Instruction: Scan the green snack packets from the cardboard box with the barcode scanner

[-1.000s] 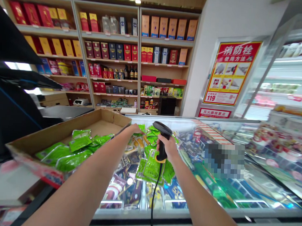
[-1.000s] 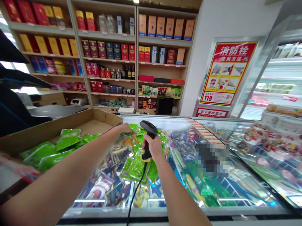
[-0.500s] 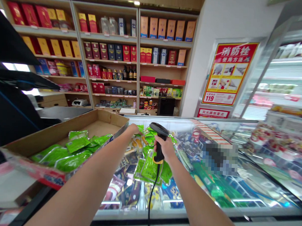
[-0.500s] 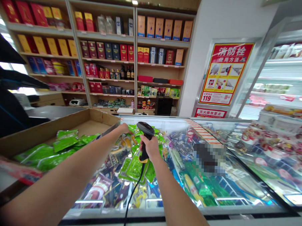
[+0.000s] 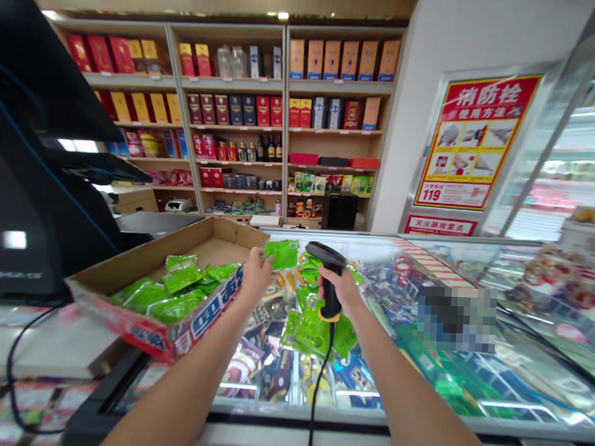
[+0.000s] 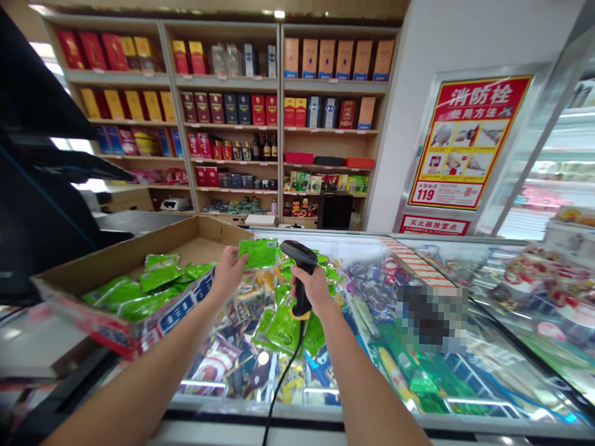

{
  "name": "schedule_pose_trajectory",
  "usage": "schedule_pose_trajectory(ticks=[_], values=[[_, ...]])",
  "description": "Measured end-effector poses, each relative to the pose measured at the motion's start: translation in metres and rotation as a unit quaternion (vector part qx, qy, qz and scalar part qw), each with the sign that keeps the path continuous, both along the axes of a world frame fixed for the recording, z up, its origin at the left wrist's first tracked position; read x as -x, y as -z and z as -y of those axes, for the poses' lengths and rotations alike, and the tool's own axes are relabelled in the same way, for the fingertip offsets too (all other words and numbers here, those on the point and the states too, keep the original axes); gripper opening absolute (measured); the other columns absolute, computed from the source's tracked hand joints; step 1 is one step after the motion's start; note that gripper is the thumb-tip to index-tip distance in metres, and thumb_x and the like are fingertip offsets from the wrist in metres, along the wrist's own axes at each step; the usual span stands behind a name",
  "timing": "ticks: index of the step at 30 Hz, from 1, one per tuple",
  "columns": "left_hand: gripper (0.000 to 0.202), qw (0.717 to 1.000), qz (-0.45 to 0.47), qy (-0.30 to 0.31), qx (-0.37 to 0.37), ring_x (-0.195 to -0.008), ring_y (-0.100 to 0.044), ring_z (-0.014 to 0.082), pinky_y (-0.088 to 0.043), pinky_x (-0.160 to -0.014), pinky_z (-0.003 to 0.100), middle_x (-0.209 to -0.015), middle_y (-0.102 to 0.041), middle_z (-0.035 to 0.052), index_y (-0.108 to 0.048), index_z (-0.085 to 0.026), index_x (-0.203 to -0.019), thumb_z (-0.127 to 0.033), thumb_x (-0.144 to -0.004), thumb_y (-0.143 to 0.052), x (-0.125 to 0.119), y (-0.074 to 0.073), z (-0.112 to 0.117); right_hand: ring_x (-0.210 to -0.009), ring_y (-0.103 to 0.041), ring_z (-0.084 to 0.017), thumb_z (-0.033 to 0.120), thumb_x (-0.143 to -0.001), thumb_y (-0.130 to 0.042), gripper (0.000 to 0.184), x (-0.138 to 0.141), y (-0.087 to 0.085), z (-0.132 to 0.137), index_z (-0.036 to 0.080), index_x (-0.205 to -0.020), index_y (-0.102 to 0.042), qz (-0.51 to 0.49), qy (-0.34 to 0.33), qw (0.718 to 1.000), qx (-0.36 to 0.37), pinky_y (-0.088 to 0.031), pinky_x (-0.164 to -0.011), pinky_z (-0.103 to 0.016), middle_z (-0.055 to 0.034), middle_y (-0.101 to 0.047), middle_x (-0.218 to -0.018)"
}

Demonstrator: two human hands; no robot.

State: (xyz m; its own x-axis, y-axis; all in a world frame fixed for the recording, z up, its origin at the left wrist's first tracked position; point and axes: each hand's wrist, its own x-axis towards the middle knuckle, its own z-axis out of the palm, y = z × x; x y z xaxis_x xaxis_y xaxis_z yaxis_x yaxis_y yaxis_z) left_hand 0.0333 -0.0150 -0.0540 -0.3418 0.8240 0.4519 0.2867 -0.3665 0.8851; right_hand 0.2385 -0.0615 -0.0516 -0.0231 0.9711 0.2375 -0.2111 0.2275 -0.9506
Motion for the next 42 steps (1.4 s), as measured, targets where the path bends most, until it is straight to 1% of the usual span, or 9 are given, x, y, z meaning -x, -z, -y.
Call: schedule_pose_trajectory(ticks=[3, 6, 13, 19, 27, 31, 35, 39, 42], values=[[0.018, 0.983, 0.165, 0.086, -0.002, -0.071, -0.068, 0.0204, -0.058, -0.064, 0.04, -0.077, -0.065, 0.001, -0.044, -0.021, -0.088, -0.028, -0.078, -0.057, 0.004, 0.015, 0.009, -0.035, -0.053, -0.013, 0.041, -0.064, -0.075, 0.029, -0.007, -0.003, 0.0, 0.015, -0.063, -0.062, 0.005, -0.039, 0.999, 0.0, -0.042, -0.034, -0.024, 0.0, -0.061, -0.051], [0.024, 0.97, 0.215, 0.113, -0.008, -0.07, -0.068, 0.0205, -0.058, -0.064, 0.041, -0.074, -0.063, -0.0007, -0.042, -0.021, -0.088, -0.03, -0.074, -0.06, 0.002, 0.02, 0.008, -0.035, -0.053, -0.013, 0.041, -0.065, -0.075, 0.029, -0.013, -0.006, 0.001, 0.015, -0.065, -0.062, 0.034, -0.065, 0.997, -0.007, -0.042, -0.034, -0.024, -0.0001, -0.061, -0.051], [0.021, 0.982, 0.15, 0.108, -0.039, -0.068, -0.067, 0.0191, -0.058, -0.059, 0.036, -0.079, -0.064, 0.0012, -0.044, -0.022, -0.089, -0.032, -0.078, -0.059, -0.003, 0.026, 0.008, -0.034, -0.053, -0.012, 0.04, -0.066, -0.075, 0.029, -0.012, -0.007, 0.005, 0.016, -0.059, -0.06, 0.08, -0.066, 0.995, -0.006, -0.041, -0.034, -0.023, -0.0007, -0.06, -0.048], [0.018, 0.991, 0.099, 0.08, -0.046, -0.068, -0.067, 0.0197, -0.058, -0.06, 0.035, -0.079, -0.063, 0.0023, -0.047, -0.022, -0.086, -0.031, -0.079, -0.06, -0.003, 0.027, 0.013, -0.033, -0.051, -0.013, 0.04, -0.068, -0.07, 0.031, -0.01, -0.005, 0.006, 0.015, -0.052, -0.061, 0.112, -0.066, 0.991, 0.026, -0.041, -0.036, -0.024, -0.0028, -0.057, -0.04], [0.017, 0.987, 0.126, 0.083, -0.045, -0.073, -0.067, 0.0201, -0.06, -0.063, 0.038, -0.083, -0.063, 0.0026, -0.047, -0.021, -0.088, -0.028, -0.079, -0.059, -0.004, 0.027, 0.012, -0.034, -0.052, -0.013, 0.04, -0.066, -0.072, 0.03, -0.01, -0.005, 0.006, 0.015, -0.054, -0.06, 0.09, -0.057, 0.994, 0.023, -0.042, -0.036, -0.025, -0.0016, -0.058, -0.044], [0.014, 0.967, 0.241, 0.079, -0.021, -0.078, -0.068, 0.0194, -0.061, -0.065, 0.038, -0.084, -0.064, 0.0027, -0.046, -0.021, -0.092, -0.021, -0.08, -0.054, -0.006, 0.016, 0.01, -0.035, -0.052, -0.013, 0.04, -0.066, -0.072, 0.028, -0.002, -0.001, 0.005, 0.016, -0.059, -0.061, 0.064, -0.06, 0.996, 0.028, -0.042, -0.036, -0.025, -0.0013, -0.06, -0.048], [0.017, 0.939, 0.342, 0.029, -0.026, -0.083, -0.068, 0.0164, -0.06, -0.071, 0.036, -0.088, -0.064, 0.0027, -0.047, -0.02, -0.097, -0.018, -0.08, -0.053, 0.006, -0.009, 0.011, -0.035, -0.052, -0.013, 0.04, -0.065, -0.072, 0.029, 0.019, -0.005, 0.004, 0.016, -0.056, -0.059, 0.051, -0.071, 0.996, 0.035, -0.041, -0.035, -0.025, -0.0011, -0.059, -0.047], [0.025, 0.933, 0.356, -0.029, -0.053, -0.084, -0.067, 0.0164, -0.059, -0.075, 0.037, -0.093, -0.065, 0.0043, -0.051, -0.019, -0.104, -0.018, -0.08, -0.053, 0.039, -0.034, 0.014, -0.035, -0.052, -0.012, 0.038, -0.064, -0.072, 0.027, 0.05, -0.027, 0.004, 0.016, -0.057, -0.06, 0.061, -0.107, 0.992, 0.016, -0.043, -0.036, -0.025, -0.0007, -0.059, -0.047], [0.03, 0.935, 0.334, -0.105, -0.057, -0.09, -0.067, 0.0172, -0.057, -0.079, 0.035, -0.1, -0.066, 0.0066, -0.053, -0.018, -0.11, -0.018, -0.08, -0.051, 0.073, -0.041, 0.02, -0.034, -0.051, -0.012, 0.039, -0.063, -0.072, 0.028, 0.076, -0.043, 0.004, 0.016, -0.055, -0.058, 0.071, -0.132, 0.989, -0.001, -0.041, -0.035, -0.024, -0.0005, -0.058, -0.045]])
